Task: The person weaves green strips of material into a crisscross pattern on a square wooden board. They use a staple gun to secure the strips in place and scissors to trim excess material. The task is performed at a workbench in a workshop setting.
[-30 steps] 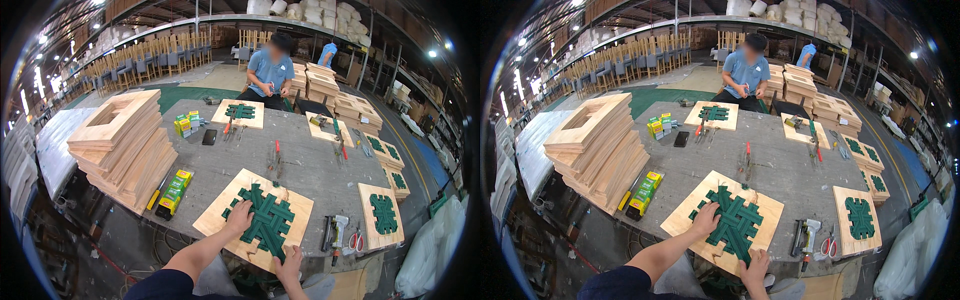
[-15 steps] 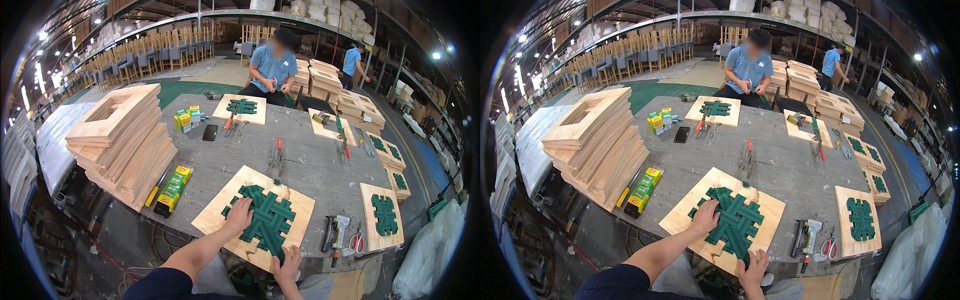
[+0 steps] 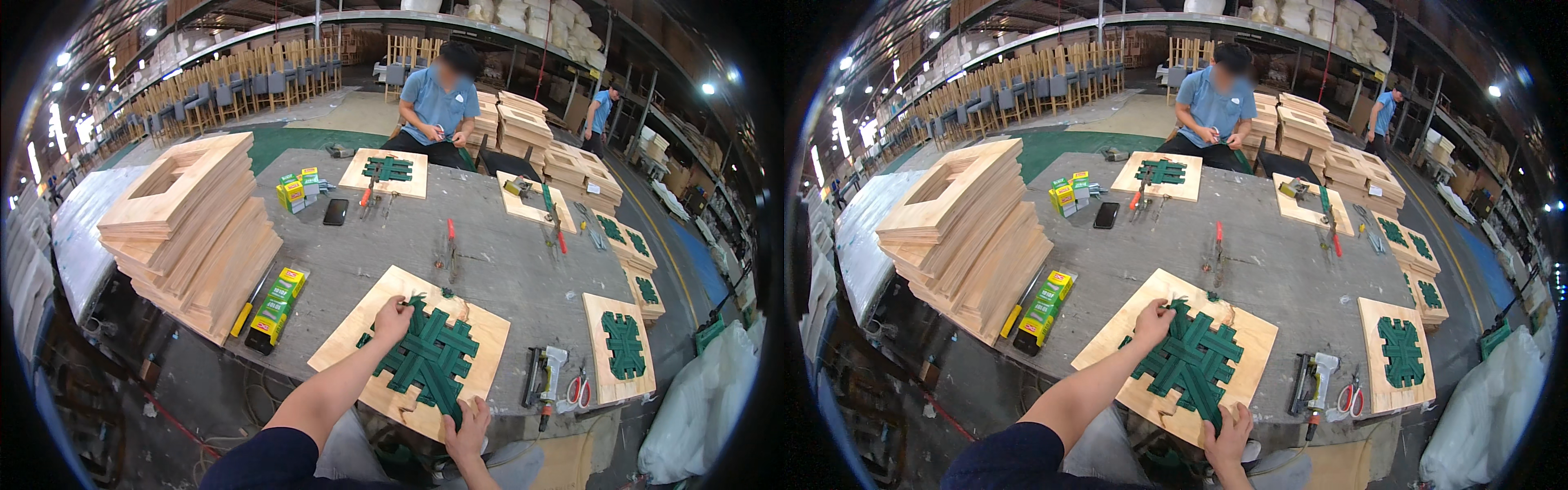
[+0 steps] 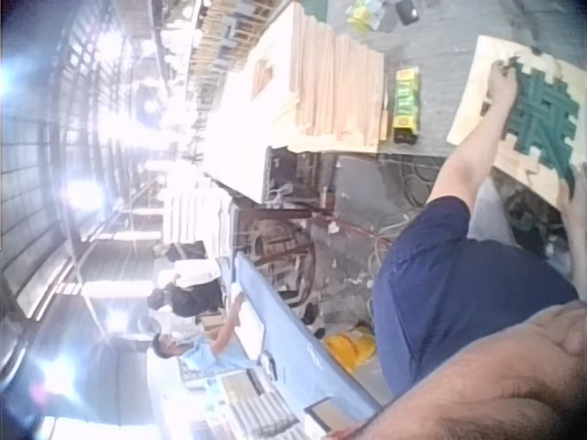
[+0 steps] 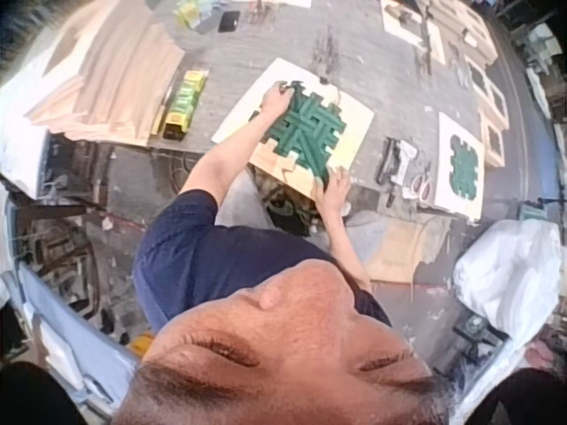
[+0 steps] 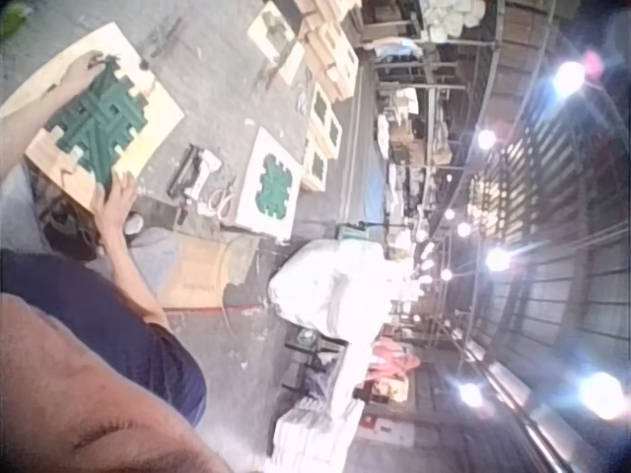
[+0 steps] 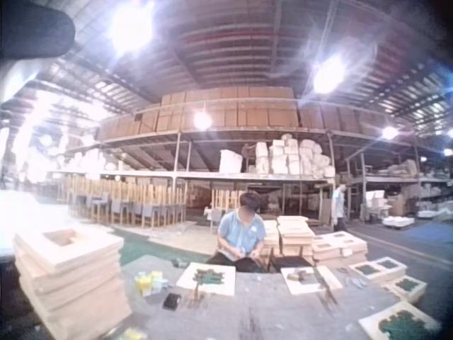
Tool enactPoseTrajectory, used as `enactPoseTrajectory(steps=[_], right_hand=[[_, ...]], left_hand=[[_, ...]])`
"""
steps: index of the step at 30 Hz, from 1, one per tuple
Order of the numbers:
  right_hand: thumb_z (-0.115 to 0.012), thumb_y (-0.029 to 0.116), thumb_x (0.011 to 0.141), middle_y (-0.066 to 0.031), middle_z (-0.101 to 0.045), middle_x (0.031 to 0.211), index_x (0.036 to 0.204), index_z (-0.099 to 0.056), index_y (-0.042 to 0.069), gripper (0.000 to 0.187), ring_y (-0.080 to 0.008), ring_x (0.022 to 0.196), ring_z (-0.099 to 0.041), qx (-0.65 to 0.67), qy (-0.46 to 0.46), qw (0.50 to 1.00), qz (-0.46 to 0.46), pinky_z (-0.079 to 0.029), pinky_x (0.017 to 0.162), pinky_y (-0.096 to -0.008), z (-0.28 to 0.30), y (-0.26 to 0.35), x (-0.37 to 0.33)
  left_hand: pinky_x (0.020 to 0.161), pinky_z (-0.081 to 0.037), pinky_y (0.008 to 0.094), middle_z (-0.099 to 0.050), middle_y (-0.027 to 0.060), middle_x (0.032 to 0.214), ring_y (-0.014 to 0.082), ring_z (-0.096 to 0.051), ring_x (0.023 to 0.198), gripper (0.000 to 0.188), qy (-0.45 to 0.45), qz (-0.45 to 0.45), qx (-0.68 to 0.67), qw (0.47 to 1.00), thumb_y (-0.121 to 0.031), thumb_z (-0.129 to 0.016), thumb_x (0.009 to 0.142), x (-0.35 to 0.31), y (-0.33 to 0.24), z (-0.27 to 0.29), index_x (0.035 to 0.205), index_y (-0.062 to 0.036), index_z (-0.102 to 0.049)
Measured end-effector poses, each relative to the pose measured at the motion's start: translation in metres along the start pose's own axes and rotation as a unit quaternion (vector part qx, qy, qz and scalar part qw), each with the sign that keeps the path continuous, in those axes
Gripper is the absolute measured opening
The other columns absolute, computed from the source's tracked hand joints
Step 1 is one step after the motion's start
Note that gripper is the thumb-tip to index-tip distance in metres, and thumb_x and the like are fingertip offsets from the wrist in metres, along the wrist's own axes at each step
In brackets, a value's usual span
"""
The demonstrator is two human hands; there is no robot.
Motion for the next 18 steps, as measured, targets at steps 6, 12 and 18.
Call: enactPoseTrajectory(steps=[6, 12, 18], right_hand=[[-0.076, 0.025, 0.086, -0.0279, -0.040, 0.144, 0.129, -0.062, 0.002, 0.051, -0.0478, 0.135, -0.038, -0.006, 0.001, 1.000, -0.006, -0.032, 0.113, -0.0560, -0.002, 0.001, 0.002], [-0.075, 0.030, 0.086, -0.0283, -0.041, 0.142, 0.127, -0.063, 0.002, 0.051, -0.0498, 0.134, -0.037, -0.003, 0.004, 1.000, -0.023, -0.032, 0.113, -0.0597, 0.000, -0.003, 0.000], [-0.075, 0.030, 0.086, -0.0281, -0.041, 0.141, 0.127, -0.063, 0.002, 0.051, -0.0497, 0.134, -0.037, 0.003, -0.001, 1.000, -0.013, -0.032, 0.112, -0.0598, -0.002, 0.000, 0.001]], left_hand=[[0.076, -0.054, 0.0348, -0.074, 0.0087, 0.087, 0.0195, -0.070, 0.079, 0.026, 0.049, 0.042, -0.072, 0.995, -0.026, -0.072, 0.093, 0.025, 0.016, -0.010, 0.104, -0.0030, -0.072], [0.069, -0.047, 0.0294, -0.063, 0.0000, 0.076, 0.0100, -0.056, 0.072, 0.018, 0.093, 0.003, -0.143, 0.985, -0.018, -0.069, 0.096, 0.006, 0.011, -0.018, 0.091, -0.0019, -0.067], [0.062, -0.043, 0.0337, -0.058, 0.0040, 0.068, 0.0129, -0.051, 0.064, 0.030, 0.080, -0.038, -0.113, 0.990, -0.024, -0.071, 0.095, -0.015, 0.017, -0.010, 0.082, -0.0005, -0.059]])
Point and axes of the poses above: each hand's wrist, its own x-axis towards the middle knuckle, its own z-axis out of the back of the hand, y = z × x, the point moved 3 cm from there along x, towards the middle knuckle
